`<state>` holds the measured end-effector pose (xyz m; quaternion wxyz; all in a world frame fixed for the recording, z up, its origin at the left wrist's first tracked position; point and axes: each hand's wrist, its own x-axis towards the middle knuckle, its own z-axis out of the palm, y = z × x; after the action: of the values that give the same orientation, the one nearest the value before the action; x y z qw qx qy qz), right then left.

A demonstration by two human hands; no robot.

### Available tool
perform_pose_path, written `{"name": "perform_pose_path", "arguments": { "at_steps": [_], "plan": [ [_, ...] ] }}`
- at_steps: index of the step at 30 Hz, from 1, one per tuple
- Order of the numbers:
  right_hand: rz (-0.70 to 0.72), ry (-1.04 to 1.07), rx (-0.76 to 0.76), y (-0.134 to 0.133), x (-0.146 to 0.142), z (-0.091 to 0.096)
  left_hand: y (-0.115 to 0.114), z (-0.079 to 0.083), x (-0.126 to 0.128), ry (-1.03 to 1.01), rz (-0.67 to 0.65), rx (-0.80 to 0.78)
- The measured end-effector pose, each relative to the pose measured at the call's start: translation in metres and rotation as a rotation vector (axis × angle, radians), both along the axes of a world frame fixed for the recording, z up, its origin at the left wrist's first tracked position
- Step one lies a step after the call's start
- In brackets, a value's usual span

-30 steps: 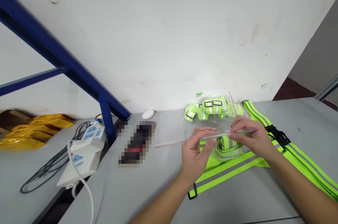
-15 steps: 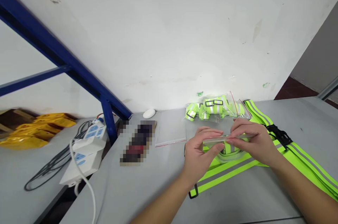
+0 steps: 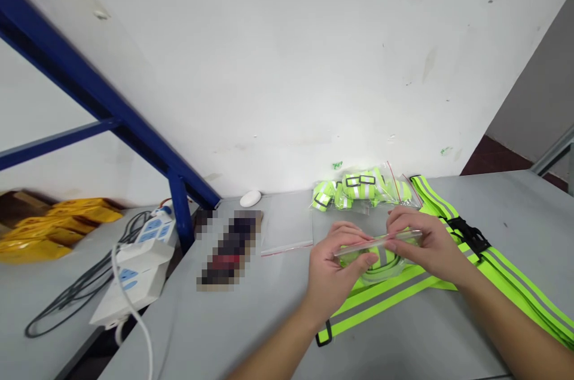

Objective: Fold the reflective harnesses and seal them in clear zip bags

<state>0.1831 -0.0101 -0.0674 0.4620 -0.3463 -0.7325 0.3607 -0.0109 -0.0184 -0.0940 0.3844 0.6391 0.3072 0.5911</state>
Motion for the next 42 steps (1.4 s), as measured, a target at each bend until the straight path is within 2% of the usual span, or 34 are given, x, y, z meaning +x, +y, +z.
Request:
{"name": "perform_pose_path", "arguments": {
  "at_steps": [6,14,20,23,27,31,35,37,42],
  "plan": [
    [-0.013,-0.011,0.105,-0.003,-0.006,0.0,-0.003,0.005,0.003,0.025,-0.015,-0.038],
    [0.012,-0.037,0.064,-0.004,-0.006,-0.002,-0.005,0.004,0.006,0.042,0.008,0.005],
    [-0.107,-0.047,0.137,-0.004,-0.004,0.0,-0.002,0.002,0.002,-0.005,0.02,-0.062],
    [-0.121,-0.039,0.162,-0.001,-0.002,-0.003,-0.002,0.002,0.002,-0.043,0.037,-0.078],
    [-0.108,-0.035,0.085,0.002,0.005,-0.002,-0.004,0.001,0.004,-0.122,0.023,-0.048],
    [-0.034,-0.049,-0.003,0.005,0.012,0.002,-0.004,0.002,0.001,-0.049,0.037,-0.09],
    [-0.051,0.024,0.021,0.005,0.008,-0.002,-0.005,0.006,-0.001,0.005,-0.052,-0.224],
    [-0.066,0.069,0.034,0.003,0.002,-0.006,-0.005,0.006,0.0,0.018,-0.089,-0.217],
    [-0.088,0.118,-0.001,0.002,-0.006,-0.013,-0.004,0.002,0.002,0.006,-0.086,-0.164]
  ]
}}
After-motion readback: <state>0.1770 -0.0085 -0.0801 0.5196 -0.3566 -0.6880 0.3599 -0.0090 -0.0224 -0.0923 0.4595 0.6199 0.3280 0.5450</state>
